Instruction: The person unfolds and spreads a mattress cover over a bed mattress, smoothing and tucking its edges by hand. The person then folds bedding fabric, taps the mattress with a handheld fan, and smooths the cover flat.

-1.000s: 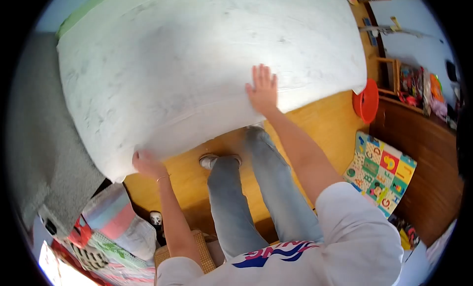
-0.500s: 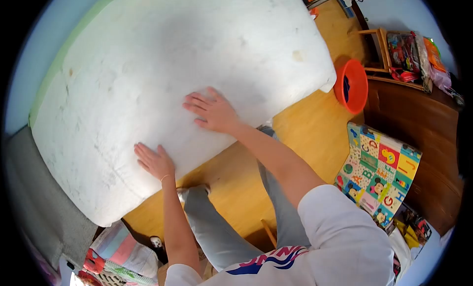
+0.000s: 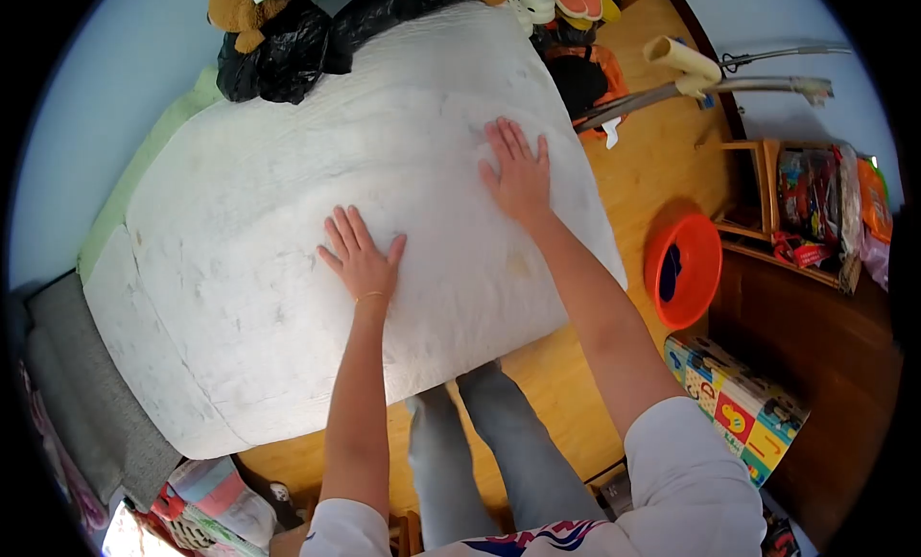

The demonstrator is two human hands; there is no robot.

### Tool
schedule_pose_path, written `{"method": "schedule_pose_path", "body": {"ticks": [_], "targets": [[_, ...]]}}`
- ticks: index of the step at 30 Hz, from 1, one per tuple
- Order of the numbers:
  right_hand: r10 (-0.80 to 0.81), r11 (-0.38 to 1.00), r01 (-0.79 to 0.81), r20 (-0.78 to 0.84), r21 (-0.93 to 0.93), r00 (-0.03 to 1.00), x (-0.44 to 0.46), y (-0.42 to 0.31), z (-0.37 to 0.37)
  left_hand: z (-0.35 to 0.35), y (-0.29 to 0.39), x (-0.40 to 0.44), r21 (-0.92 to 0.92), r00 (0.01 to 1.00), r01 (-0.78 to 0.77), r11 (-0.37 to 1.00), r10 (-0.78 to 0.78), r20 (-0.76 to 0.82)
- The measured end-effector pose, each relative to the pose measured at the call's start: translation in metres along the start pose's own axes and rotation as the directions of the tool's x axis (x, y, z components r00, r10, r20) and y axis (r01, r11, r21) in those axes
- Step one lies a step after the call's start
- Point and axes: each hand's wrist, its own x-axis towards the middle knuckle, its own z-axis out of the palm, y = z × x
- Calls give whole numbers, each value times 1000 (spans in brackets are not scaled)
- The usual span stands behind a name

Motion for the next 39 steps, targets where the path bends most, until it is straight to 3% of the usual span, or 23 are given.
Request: {"method": "schedule_pose_path", "body": {"ticks": [2, 4, 10, 20, 24, 26, 31, 39], "targets": [[98, 995, -98, -36, 3, 995, 28, 7, 7, -4, 4, 26, 11, 1000, -26, 1000, 26, -1], [112, 994, -112, -45, -4, 993, 53, 13, 12, -6, 8, 52, -16, 994, -112, 994, 112, 1], [152, 988, -153, -63, -3, 986, 139, 39, 24, -8, 30, 136, -41, 986, -158, 987, 155, -66], [171, 985, -171, -22, 28, 985, 166, 41, 29, -10, 48, 176, 46, 997, -54, 997, 52, 50], [134, 991, -135, 20, 22, 991, 168, 42, 32, -6, 65, 166, 108, 997, 33, 994, -41, 68], [128, 992, -127, 26, -14, 991, 170, 44, 33, 2, 90, 148, 32, 990, 142, 989, -142, 0], [67, 996, -62, 72, -69, 995, 167, 52, 37, 12, 156, 77, -74, 945, 327, 942, -325, 34], [43, 994, -38, 42, -107, 998, 169, 56, 42, 23, 160, 63, -256, 872, 446, 857, -482, -93]]}}
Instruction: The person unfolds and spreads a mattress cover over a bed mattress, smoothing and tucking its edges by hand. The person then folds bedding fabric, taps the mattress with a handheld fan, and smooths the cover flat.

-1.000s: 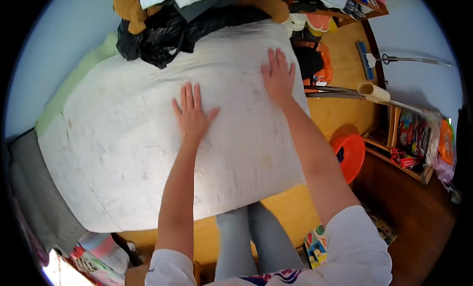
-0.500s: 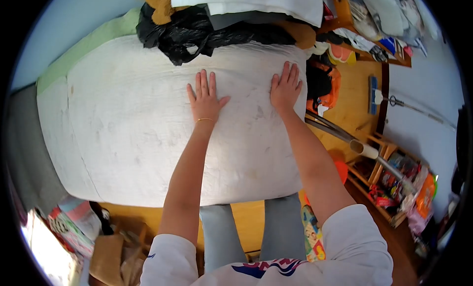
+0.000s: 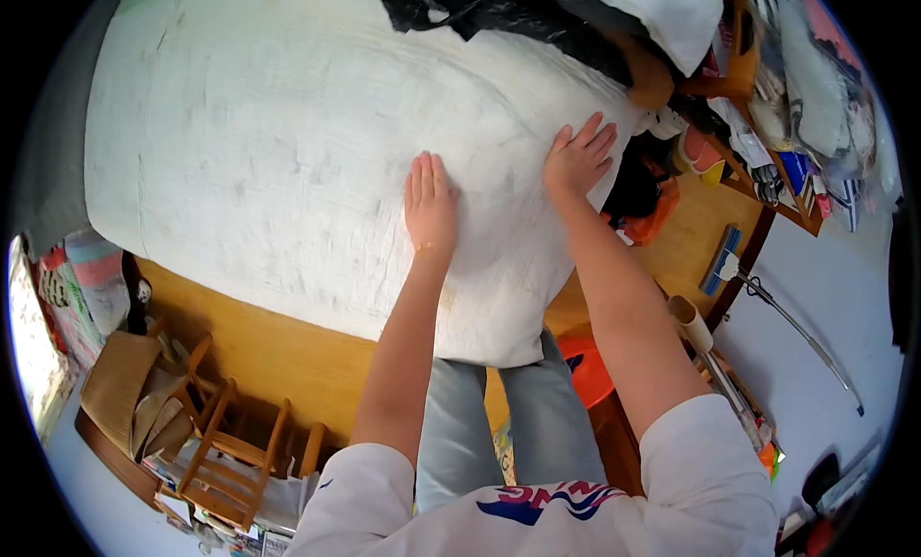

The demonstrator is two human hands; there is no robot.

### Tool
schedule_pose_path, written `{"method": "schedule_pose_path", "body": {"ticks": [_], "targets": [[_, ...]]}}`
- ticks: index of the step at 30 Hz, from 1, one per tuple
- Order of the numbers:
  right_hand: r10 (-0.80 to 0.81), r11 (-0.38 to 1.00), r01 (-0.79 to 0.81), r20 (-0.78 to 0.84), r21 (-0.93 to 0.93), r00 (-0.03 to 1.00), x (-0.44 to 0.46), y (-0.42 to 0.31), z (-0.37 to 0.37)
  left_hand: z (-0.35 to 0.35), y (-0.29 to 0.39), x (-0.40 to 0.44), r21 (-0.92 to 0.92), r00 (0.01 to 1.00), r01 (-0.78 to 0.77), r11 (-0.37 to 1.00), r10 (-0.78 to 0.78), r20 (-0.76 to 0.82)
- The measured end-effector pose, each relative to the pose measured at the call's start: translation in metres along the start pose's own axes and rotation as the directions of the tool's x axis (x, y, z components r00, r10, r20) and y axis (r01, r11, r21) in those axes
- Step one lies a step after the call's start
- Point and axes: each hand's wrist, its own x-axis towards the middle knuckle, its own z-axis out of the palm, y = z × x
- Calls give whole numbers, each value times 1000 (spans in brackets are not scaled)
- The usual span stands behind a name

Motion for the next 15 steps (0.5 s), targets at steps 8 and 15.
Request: {"method": "schedule_pose_path", "body": {"ticks": [8, 15], "targets": [[9, 999, -1, 149, -52, 989, 16, -3, -21, -14, -5, 3, 119, 962, -259, 959, 245, 121], [239, -103, -730, 730, 675, 641, 98, -13, -84, -6, 17, 11, 85, 980, -86, 993, 69, 189]]}}
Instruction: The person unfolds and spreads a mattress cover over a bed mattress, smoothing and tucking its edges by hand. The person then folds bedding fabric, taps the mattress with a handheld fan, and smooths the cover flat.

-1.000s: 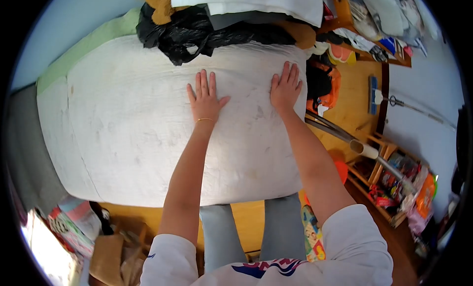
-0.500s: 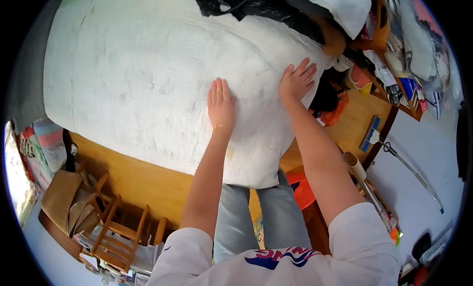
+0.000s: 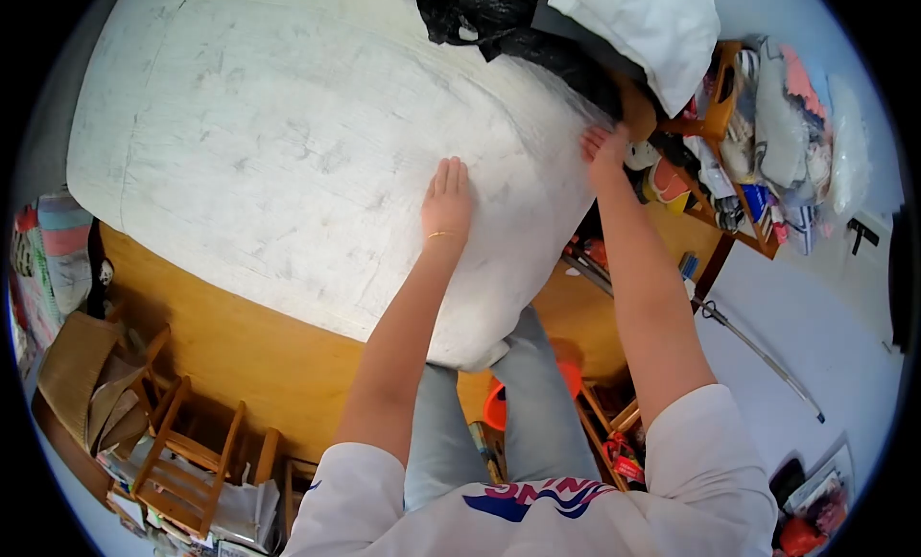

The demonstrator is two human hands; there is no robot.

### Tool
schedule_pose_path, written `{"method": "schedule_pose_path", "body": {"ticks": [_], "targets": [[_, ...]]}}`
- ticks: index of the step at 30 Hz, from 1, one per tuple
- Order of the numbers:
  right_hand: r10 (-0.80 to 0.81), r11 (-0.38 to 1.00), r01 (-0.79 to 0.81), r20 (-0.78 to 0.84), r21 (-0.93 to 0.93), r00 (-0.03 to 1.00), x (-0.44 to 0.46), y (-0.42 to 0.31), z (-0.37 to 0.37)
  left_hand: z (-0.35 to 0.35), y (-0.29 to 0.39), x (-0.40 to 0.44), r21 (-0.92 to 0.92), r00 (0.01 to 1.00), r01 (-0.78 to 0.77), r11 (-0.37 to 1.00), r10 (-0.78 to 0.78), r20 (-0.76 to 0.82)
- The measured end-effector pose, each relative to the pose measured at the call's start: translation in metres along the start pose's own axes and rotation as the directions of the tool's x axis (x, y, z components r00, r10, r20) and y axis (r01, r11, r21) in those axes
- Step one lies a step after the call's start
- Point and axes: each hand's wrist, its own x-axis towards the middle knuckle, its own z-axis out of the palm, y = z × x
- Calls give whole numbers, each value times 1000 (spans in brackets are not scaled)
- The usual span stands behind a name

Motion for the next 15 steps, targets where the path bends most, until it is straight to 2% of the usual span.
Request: {"method": "schedule_pose_path", "body": {"ticks": [1, 3, 4, 6, 7, 8, 9, 10, 11, 12, 14, 15], "targets": [[91, 948, -102, 51, 301, 995, 6, -18, 4, 2, -1, -1, -9, 1000, 10, 1000, -10, -10], [209, 836, -187, 17, 516, 978, 12, -44, 23, 4, -1, -5, 21, 994, -26, 999, 28, -104], [203, 843, -188, 25, 504, 979, 19, -50, 28, 0, 3, -1, 14, 994, -13, 1000, 15, -112], [154, 868, -193, 122, 458, 980, 39, -56, 35, -17, 12, 11, -82, 988, 129, 988, -121, 95], [79, 875, -189, 252, 446, 964, 49, -57, 35, -34, 17, 20, -85, 986, 145, 986, -136, 98], [86, 878, -196, 257, 437, 962, 64, -56, 35, -57, 21, 33, -377, 961, 270, 886, -223, 163], [86, 888, -190, 255, 418, 963, 83, -53, 30, -70, 28, 45, -621, 927, 375, 688, -280, 251], [84, 899, -183, 254, 398, 964, 98, -53, 27, -71, 35, 60, -622, 924, 382, 683, -285, 255], [40, 906, -96, 143, 412, 989, 107, -50, 28, -71, 41, 82, -851, 937, 319, 417, -272, 219], [30, 845, -159, 252, 511, 967, 118, -51, 30, -72, 49, 105, -972, 946, 212, 100, -270, 179], [54, 818, -211, 293, 534, 954, 109, -60, 36, -78, 73, 155, -925, 905, 77, -371, -363, 221], [59, 821, -214, 293, 530, 954, 95, -66, 45, -91, 80, 175, -924, 903, 78, -374, -367, 225]]}}
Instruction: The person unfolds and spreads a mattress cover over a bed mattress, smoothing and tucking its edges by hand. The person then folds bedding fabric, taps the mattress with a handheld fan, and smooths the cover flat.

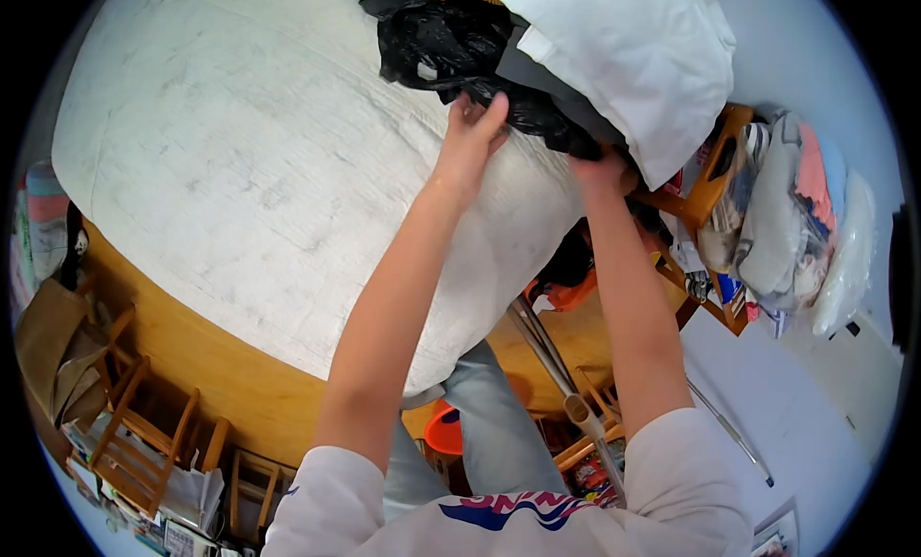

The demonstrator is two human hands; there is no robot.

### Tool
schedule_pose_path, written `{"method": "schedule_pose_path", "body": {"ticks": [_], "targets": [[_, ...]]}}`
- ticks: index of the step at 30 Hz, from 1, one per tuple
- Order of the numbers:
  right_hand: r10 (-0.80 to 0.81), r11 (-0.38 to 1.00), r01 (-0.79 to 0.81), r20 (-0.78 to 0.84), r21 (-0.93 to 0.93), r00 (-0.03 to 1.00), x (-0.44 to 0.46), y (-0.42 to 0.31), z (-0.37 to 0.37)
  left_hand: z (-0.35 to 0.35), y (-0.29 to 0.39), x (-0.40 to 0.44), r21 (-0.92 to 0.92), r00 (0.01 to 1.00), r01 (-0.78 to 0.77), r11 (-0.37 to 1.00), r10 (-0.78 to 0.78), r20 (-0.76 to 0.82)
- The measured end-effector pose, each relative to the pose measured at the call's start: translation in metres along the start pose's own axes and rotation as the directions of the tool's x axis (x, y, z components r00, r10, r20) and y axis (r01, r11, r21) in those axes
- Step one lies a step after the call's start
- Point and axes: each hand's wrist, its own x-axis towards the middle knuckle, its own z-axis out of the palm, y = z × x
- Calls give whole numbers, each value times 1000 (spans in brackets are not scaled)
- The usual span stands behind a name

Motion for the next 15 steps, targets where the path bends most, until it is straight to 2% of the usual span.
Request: {"method": "schedule_pose_path", "body": {"ticks": [1, 2, 3, 6, 7, 9, 13, 15], "targets": [[11, 1000, -10, -28, 14, 1000, -11, 2, 11, 17, 16, 9, -260, 994, 104, 960, -108, -3], [21, 999, -20, -55, 28, 998, -21, 3, 22, 30, 23, 19, -501, 978, 191, 844, -208, 22], [35, 998, -32, -63, 46, 997, -23, 2, 32, 39, 20, 34, -501, 978, 187, 845, -206, 17], [29, 998, -26, -59, 59, 998, -14, -12, 45, 59, 15, 57, -494, 997, 46, 868, -11, 72], [25, 998, -22, -46, 60, 999, -8, -17, 50, 62, 23, 58, -492, 998, 43, 870, -13, 63], [27, 997, -27, -4, 67, 1000, 6, -30, 65, 66, 39, 55, -565, 984, 60, 823, 48, 173], [26, 998, -30, 60, 53, 998, 20, -53, 84, 73, 67, 54, -573, 976, 127, 809, 3, 220], [33, 998, -36, 75, 44, 997, 21, -63, 87, 60, 41, 56, -561, 970, 104, 821, 42, 241]]}}
